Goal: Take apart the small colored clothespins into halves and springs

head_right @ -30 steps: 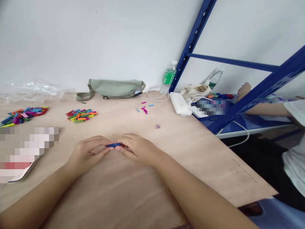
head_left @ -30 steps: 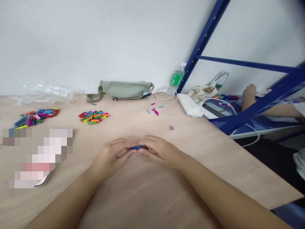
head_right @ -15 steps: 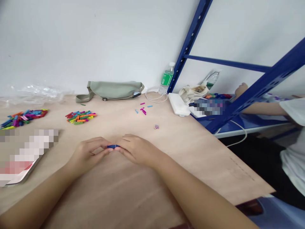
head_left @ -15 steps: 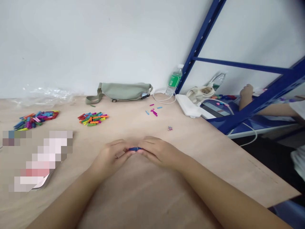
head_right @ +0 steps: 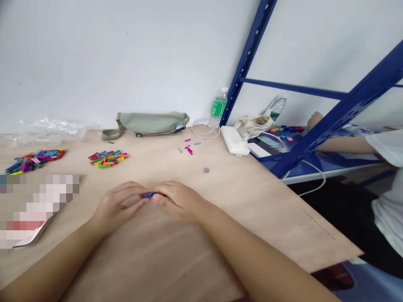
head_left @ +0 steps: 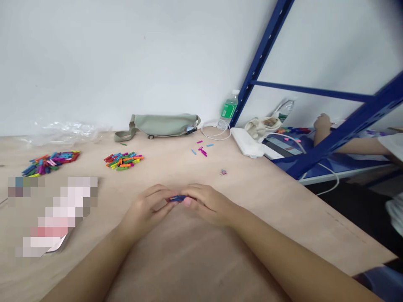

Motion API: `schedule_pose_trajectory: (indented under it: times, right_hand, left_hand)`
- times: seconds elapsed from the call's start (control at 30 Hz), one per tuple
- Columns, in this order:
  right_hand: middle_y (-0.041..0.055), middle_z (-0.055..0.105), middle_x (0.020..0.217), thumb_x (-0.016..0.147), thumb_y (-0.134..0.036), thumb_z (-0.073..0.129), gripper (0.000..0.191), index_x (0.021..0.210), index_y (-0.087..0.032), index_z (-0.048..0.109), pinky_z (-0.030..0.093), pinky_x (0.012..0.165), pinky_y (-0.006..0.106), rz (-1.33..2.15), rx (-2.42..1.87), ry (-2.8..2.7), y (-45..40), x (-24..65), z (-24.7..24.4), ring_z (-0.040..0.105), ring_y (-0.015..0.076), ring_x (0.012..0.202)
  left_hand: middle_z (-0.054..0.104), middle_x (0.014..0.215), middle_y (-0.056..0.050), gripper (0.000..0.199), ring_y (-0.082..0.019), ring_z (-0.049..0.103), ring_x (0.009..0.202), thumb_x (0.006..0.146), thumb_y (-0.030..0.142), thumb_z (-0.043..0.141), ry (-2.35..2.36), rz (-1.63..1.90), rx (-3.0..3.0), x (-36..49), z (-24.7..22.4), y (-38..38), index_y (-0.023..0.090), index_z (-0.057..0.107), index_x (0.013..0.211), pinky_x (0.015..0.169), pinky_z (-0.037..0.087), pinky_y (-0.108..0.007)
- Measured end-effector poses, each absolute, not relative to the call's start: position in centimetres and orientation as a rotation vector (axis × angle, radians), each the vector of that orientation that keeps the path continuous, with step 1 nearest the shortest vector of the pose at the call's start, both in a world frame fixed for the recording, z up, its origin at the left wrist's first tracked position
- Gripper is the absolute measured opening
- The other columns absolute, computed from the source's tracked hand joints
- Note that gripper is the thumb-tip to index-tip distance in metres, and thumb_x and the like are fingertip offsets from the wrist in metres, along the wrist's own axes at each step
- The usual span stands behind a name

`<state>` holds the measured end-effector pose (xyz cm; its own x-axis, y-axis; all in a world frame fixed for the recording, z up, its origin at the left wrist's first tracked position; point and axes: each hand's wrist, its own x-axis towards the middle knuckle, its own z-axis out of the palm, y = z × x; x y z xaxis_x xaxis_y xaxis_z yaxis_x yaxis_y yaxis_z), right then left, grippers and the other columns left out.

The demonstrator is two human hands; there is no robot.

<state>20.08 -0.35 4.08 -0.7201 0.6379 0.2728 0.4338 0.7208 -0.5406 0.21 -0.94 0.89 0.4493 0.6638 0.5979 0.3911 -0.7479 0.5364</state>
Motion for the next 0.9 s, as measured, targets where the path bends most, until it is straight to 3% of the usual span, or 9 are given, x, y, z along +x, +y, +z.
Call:
schedule_pose_trajectory:
  times: [0.2, 0.43, 0.7, 0.9]
  right_hand:
    - [0.0043, 0.057, 0.078, 0.089, -0.024, 0.029, 0.030, 0.085, -0.015, 0.057, 0.039, 0.069, 0.025, 0.571, -0.993, -2.265, 0.1, 20.5, 3.6, 0.051, 0.0136, 0.073]
    - [-0.0001, 0.053, 0.063, 0.080, -0.024, 0.042, 0.019, 0.069, -0.015, 0.056, 0.035, 0.054, 0.020, 0.518, -1.141, -2.159, 0.8, 20.6, 3.0, 0.046, 0.0105, 0.058]
    - [-0.0036, 0.041, 0.047, 0.066, -0.020, 0.050, 0.022, 0.047, -0.015, 0.041, 0.030, 0.044, 0.017, 0.521, -1.234, -2.033, 1.3, 20.6, 1.8, 0.040, 0.0073, 0.047]
    - [-0.0024, 0.050, 0.050, 0.060, -0.015, 0.051, 0.011, 0.050, -0.015, 0.046, 0.034, 0.045, 0.017, 0.588, -1.203, -2.008, 1.5, 20.8, 1.5, 0.045, 0.0085, 0.050]
  left_hand:
    - [0.063, 0.087, -0.005, 0.018, -0.015, 0.058, 0.080, 0.075, 0.021, 0.052, 0.969, 1.188, 2.367, 0.2, 1.1, -0.9, 0.021, 0.060, 0.091, 0.073, 0.049, -0.029]
    - [0.052, 0.089, -0.004, 0.020, -0.016, 0.054, 0.080, 0.072, 0.024, 0.054, 1.235, 1.117, 2.334, -0.2, 0.6, -0.2, 0.024, 0.063, 0.089, 0.070, 0.047, -0.031]
    - [0.053, 0.065, -0.001, 0.022, -0.015, 0.052, 0.059, 0.071, 0.024, 0.051, 1.591, 0.937, 2.255, -1.3, -0.3, 1.1, 0.022, 0.064, 0.088, 0.055, 0.044, -0.029]
    - [0.062, 0.073, -0.005, 0.024, -0.022, 0.057, 0.073, 0.071, 0.021, 0.046, 1.870, 0.788, 2.387, -4.5, 0.0, 3.3, 0.020, 0.063, 0.088, 0.067, 0.043, -0.033]
